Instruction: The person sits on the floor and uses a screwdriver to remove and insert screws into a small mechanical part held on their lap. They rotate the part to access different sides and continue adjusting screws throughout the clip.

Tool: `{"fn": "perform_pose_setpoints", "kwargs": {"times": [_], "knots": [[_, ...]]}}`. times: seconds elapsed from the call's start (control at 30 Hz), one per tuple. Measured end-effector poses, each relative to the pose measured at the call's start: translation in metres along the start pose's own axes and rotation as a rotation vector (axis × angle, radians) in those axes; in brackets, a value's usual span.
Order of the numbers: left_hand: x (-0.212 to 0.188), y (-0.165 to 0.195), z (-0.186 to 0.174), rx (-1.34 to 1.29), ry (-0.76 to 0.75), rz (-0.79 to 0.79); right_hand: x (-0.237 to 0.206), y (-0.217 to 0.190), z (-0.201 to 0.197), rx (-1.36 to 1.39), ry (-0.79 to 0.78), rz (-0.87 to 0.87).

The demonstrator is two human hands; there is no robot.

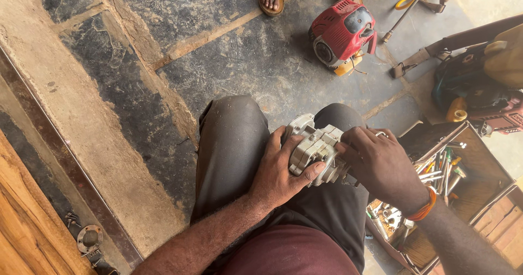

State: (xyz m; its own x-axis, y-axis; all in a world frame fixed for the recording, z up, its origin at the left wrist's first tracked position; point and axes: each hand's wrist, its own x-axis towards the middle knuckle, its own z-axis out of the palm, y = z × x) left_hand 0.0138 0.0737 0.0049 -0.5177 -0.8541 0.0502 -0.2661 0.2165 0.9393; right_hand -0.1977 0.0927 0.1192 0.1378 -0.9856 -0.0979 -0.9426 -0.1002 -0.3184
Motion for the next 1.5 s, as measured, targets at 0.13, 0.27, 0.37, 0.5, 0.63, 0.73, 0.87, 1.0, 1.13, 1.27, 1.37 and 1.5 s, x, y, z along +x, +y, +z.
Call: {"fn": "perform_pose_setpoints", "kwargs": {"times": [0.13,0.27,0.37,0.5,0.63,0.73,0.87,1.0,1.13,1.27,1.37,1.5], "knots": [[0.001,-0.002,0.002,-0.001,-0.022,-0.032,0.001,0.001,0.000,-0.159,-0.045,-0.020],[0.000,-0.003,0.002,0.023,-0.027,-0.039,0.001,0.006,-0.003,0.034,-0.054,0.035],[0.000,-0.003,0.002,0.018,-0.026,-0.035,0.002,0.007,-0.001,0.003,-0.041,-0.056],[0.000,-0.002,0.001,0.016,-0.032,-0.030,0.002,0.009,-0.001,-0.055,-0.075,0.002],[0.001,-0.001,0.001,-0.005,-0.021,-0.042,0.001,0.008,-0.005,0.107,-0.056,0.019],[0.002,-0.001,0.001,0.021,-0.023,-0.022,0.001,0.004,-0.005,0.003,-0.013,-0.014],[0.002,-0.001,0.001,-0.005,-0.031,-0.048,0.003,0.002,-0.009,0.064,-0.022,-0.015],[0.000,-0.001,0.001,0.008,-0.018,-0.025,0.005,-0.003,-0.010,0.062,-0.039,0.024],[0.000,-0.002,0.001,-0.030,-0.032,-0.053,0.007,-0.005,-0.011,-0.030,-0.015,-0.047],[-0.001,-0.001,0.000,0.003,-0.015,-0.027,0.006,-0.003,-0.012,0.018,-0.158,0.109],[0.001,0.000,0.002,0.020,0.006,0.012,0.006,0.000,-0.008,0.044,-0.063,-0.049],[0.001,0.002,0.005,0.039,0.021,-0.009,0.001,0.007,0.001,0.179,-0.088,0.093]]}}
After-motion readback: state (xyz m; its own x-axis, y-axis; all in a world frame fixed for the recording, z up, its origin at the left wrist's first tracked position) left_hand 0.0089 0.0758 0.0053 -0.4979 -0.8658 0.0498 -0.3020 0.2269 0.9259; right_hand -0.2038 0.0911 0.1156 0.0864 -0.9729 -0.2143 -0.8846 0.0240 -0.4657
